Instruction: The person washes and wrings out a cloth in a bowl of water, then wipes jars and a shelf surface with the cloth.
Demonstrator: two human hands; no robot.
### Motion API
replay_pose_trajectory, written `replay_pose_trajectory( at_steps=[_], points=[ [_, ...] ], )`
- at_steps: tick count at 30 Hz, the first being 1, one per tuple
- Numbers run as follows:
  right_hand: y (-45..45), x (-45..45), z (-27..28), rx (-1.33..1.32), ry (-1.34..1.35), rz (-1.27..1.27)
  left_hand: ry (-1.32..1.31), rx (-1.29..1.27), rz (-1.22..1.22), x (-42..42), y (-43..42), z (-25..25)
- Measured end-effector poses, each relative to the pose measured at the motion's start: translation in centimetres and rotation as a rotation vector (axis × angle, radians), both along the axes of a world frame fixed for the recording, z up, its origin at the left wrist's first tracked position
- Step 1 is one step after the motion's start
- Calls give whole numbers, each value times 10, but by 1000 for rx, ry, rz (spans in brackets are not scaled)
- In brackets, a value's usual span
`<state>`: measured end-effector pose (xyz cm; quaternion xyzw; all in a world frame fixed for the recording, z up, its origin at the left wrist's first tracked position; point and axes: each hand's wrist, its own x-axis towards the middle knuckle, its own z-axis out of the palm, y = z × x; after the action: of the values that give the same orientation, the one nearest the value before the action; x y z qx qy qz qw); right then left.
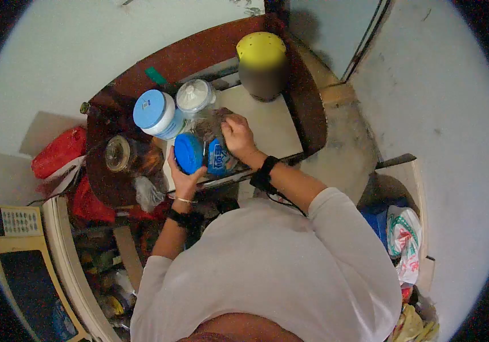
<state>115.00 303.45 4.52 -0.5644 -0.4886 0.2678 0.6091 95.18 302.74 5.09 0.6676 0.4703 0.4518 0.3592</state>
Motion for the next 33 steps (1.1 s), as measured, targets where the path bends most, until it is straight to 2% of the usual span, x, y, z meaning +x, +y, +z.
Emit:
replay_pose_trajectory(
  at_steps=[1,3,5,7,9,15,19,21,22,23,25,26,28,29,30,31,32,33],
  points=[
    [-2,0,14,169,-480,-19,5,-5,3,-4,-3,2],
    [-20,-10,26,184,-498,17,42,-218,-105,-13,-5,6],
    [-39,-16,27,224,-785,118,32,-223,-118,-17,-3,16],
    [-52,-20,21,154,-852,259,266,-24,-74,-15,3,23],
    [-54,-21,22,239,-969,225,263,-47,-79,-9,2,33],
    [-13,-20,49,41,-891,318,355,38,-89,0,5,35],
    [42,-8,28,-125,-773,372,380,62,-82,9,8,38],
    [56,-1,25,-486,-578,459,351,46,-57,7,6,34],
    [55,2,32,-518,-522,492,348,49,-58,7,6,33],
    [60,5,22,-516,-527,492,337,53,-46,7,6,31],
    [68,12,-4,-475,-315,476,323,54,-28,7,3,29],
    [64,18,-9,-472,-318,477,318,48,-23,6,2,29],
    [50,31,-7,-704,197,498,312,54,-17,6,2,29],
    [51,35,-30,-697,193,498,323,54,-17,6,1,29],
    [58,37,-75,-622,177,391,333,54,-14,7,3,30],
    [55,31,-67,-552,163,287,327,56,-8,6,5,30],
    [42,34,-60,-436,-71,250,323,69,-21,4,4,29],
    [30,26,-40,-442,-73,253,320,80,-36,3,3,28]
  ],
)
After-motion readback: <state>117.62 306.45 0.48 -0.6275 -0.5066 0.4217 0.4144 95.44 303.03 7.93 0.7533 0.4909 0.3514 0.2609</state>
